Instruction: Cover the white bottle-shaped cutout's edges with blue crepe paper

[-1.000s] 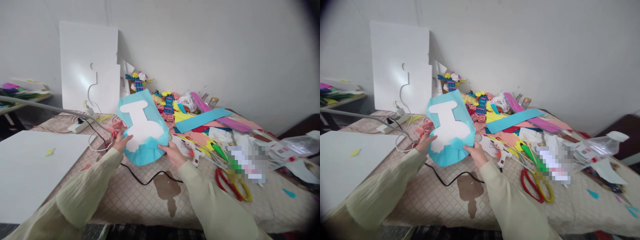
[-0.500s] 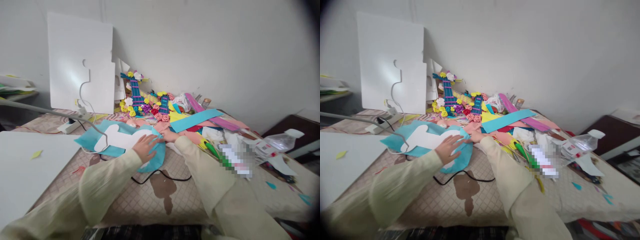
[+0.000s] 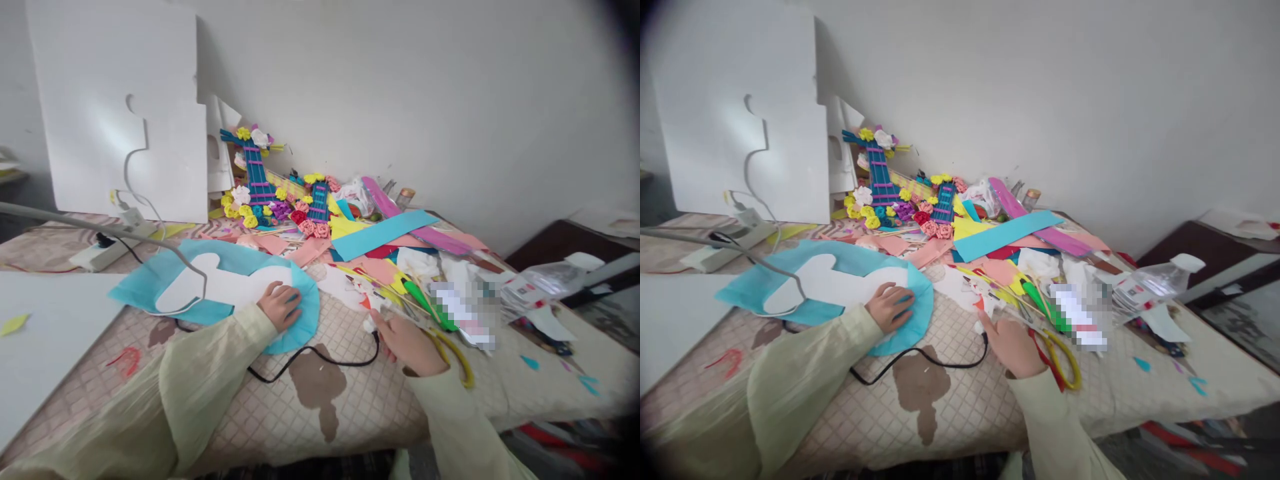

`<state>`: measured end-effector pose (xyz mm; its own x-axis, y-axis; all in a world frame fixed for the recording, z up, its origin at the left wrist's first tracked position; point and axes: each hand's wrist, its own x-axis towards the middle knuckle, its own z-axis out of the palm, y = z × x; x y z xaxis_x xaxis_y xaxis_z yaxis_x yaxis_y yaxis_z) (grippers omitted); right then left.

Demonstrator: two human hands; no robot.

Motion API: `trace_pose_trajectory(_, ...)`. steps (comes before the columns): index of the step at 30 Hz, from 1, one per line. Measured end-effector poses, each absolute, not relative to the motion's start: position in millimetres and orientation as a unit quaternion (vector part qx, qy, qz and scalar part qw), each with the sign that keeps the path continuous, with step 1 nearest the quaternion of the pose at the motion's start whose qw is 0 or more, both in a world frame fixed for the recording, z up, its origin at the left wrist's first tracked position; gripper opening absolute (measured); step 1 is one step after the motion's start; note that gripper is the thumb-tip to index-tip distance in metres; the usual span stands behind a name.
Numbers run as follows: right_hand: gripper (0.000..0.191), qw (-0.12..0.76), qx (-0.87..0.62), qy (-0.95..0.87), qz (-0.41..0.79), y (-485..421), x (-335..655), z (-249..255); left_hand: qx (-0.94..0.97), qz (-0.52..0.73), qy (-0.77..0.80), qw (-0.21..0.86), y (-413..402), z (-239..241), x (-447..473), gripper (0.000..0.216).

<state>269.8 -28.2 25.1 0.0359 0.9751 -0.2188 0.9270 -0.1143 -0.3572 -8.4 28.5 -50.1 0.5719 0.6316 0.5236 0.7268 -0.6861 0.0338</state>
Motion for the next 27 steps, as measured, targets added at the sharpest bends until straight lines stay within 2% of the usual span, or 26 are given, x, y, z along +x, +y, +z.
trace_pose_trajectory(3,0.066,0.125,-0.718,-0.645,0.228,-22.6,269.5,1.9,-0.879,-0.276,-0.376,0.101,31.7,-49.8,-8.5,0.025)
trace_pose_trajectory(7,0.044,0.268,-0.738,-0.57,0.241,-8.9,269.3,-13.5,-0.871,-0.298,-0.376,0.104,36.3,-48.5,-8.8,0.02)
trace_pose_trajectory(12,0.032,0.346,-0.705,-0.514,0.345,-12.8,262.6,-17.9,-0.864,-0.317,-0.377,0.109,37.8,-42.2,-9.2,0.016)
trace_pose_trajectory(16,0.023,0.468,-0.563,-0.448,0.514,-7.1,233.4,-4.2,-0.861,-0.329,-0.371,0.115,36.9,-40.1,-9.1,0.016)
trace_pose_trajectory(21,0.024,0.474,-0.524,-0.439,0.556,27.8,191.5,6.9,-0.847,-0.349,-0.381,0.125,35.6,-40.5,-8.2,0.016)
trace_pose_trajectory(27,0.023,0.461,-0.522,-0.447,0.561,47.7,172.2,-10.9,-0.826,-0.371,-0.401,0.135,36.3,-41.6,-8.1,0.014)
